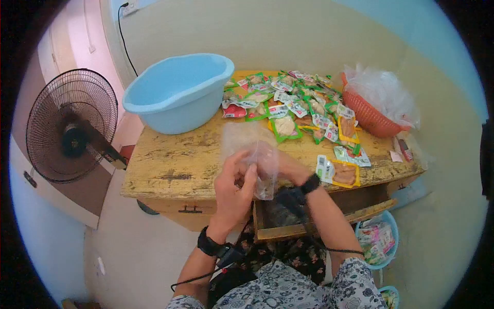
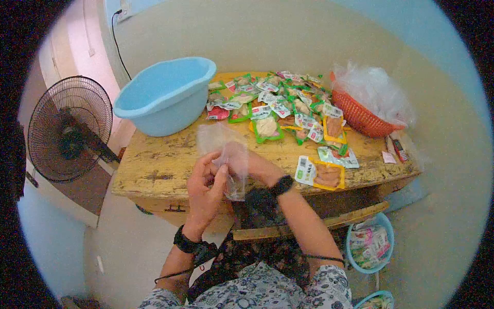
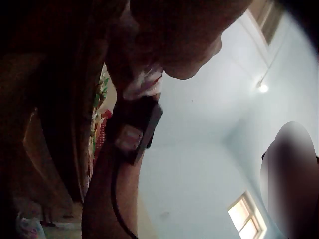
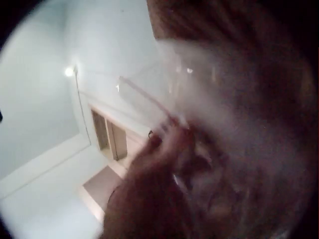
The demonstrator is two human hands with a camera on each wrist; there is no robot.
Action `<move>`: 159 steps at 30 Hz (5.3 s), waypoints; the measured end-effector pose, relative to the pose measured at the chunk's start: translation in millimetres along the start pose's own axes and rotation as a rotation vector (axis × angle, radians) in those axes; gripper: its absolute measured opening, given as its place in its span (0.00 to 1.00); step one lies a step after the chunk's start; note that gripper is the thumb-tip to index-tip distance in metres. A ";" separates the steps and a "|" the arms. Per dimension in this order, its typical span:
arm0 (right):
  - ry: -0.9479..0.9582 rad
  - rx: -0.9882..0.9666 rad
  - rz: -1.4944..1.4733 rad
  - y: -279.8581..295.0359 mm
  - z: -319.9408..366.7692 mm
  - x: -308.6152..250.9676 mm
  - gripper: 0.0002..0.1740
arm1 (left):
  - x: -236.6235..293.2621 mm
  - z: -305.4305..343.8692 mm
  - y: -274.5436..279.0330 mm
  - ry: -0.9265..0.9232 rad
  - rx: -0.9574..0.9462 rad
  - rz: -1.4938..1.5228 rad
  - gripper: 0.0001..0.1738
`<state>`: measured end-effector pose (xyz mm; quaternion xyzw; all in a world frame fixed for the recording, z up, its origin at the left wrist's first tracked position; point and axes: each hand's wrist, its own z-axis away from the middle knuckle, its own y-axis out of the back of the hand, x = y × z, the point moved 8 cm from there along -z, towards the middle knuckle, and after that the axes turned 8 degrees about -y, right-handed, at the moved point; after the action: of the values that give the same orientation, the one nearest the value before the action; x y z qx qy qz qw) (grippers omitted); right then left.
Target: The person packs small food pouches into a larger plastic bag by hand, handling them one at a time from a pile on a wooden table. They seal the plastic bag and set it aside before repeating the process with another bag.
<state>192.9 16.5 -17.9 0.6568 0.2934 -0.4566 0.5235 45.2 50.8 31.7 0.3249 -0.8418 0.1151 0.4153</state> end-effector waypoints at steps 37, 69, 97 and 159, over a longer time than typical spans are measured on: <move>0.047 1.132 0.001 114.6 212.3 -108.8 0.10 | -22.2 -7.4 -22.4 0.183 -0.167 -0.028 0.10; -0.066 0.699 0.677 39.7 211.5 -46.7 0.26 | 7.8 -10.9 -59.1 0.076 -0.248 -0.103 0.06; -0.019 0.726 0.552 57.1 104.0 -43.2 0.19 | -15.6 10.5 -7.3 0.238 -0.188 0.061 0.06; -0.015 0.717 0.327 136.6 129.8 4.7 0.21 | 23.7 -30.8 46.3 -0.310 -0.205 -0.485 0.18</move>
<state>274.8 -146.2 30.5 0.8326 0.0030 -0.4457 0.3287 24.2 89.6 72.9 0.4866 -0.8001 -0.1241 0.3281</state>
